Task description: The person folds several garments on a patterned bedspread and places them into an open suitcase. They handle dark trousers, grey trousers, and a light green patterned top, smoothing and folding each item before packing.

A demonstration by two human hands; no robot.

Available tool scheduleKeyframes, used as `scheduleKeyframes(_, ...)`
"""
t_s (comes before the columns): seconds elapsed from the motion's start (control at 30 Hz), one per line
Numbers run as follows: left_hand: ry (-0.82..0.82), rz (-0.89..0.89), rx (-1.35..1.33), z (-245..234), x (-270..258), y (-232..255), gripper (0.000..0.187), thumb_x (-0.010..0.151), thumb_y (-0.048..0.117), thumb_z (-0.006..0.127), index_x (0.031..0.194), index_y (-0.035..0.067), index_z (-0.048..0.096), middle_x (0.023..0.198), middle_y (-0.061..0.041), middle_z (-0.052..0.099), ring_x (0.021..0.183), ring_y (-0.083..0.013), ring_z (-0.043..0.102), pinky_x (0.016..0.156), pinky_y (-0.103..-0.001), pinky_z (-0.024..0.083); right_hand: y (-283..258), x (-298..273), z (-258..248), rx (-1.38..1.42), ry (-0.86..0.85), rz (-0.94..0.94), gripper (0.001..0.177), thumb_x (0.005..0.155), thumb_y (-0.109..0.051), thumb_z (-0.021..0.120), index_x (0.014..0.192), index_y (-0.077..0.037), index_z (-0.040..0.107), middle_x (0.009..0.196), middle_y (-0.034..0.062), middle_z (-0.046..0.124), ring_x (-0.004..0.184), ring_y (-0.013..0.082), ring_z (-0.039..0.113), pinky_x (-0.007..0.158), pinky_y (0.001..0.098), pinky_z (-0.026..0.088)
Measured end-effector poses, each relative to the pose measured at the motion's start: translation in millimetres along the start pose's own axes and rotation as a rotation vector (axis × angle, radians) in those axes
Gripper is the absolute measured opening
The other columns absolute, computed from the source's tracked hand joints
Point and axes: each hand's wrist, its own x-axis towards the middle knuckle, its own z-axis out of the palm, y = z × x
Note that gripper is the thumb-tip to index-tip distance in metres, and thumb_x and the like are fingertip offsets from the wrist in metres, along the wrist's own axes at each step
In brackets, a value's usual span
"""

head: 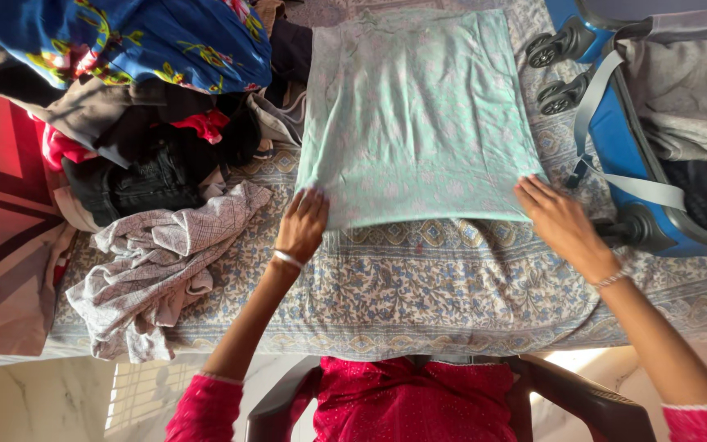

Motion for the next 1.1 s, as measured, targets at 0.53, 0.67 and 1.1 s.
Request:
scheduleKeyframes(0.53, -0.895, -0.218, -1.146, -78.4, -2.2, -42.1, 0.031, 0.096, 0.021, 0.055, 0.112, 0.003, 0.075, 0.091, -0.015, 0.076, 0.074, -0.0236, 0.072, 0.069, -0.035, 0.063, 71.2, -31.8, -8.5, 0.933, -0.667, 0.417, 0.025, 0.089, -0.006, 0.059, 0.105, 0.0, 0.078, 0.076, 0.0086, 0.078, 0.068, 0.0217, 0.068, 0.066, 0.0386, 0.055)
scheduleKeyframes(0.67, -0.598, -0.445, -1.435, -23.1, 53.0, -100.4, 0.037, 0.09, 0.02, 0.063, 0.12, 0.002, 0.071, 0.103, -0.013, 0.077, 0.087, -0.0197, 0.071, 0.078, -0.031, 0.058, 125.9, 32.5, 19.1, 1.277, -0.286, 0.6, 0.018, 0.093, -0.007, 0.065, 0.105, 0.0, 0.076, 0.089, 0.0056, 0.075, 0.08, 0.0115, 0.064, 0.07, 0.0288, 0.05)
scheduleKeyframes(1.1, 0.171, -0.713, -1.363, 169.1, 177.1, -166.1, 0.024, 0.081, 0.008, 0.077, 0.104, 0.002, 0.08, 0.087, -0.004, 0.076, 0.078, -0.0109, 0.066, 0.073, -0.026, 0.053, 201.4, 207.0, 156.0, 1.566, 0.163, 0.982, 0.013, 0.093, -0.006, 0.077, 0.099, 0.001, 0.068, 0.091, 0.0021, 0.065, 0.073, 0.0139, 0.054, 0.061, 0.0329, 0.038)
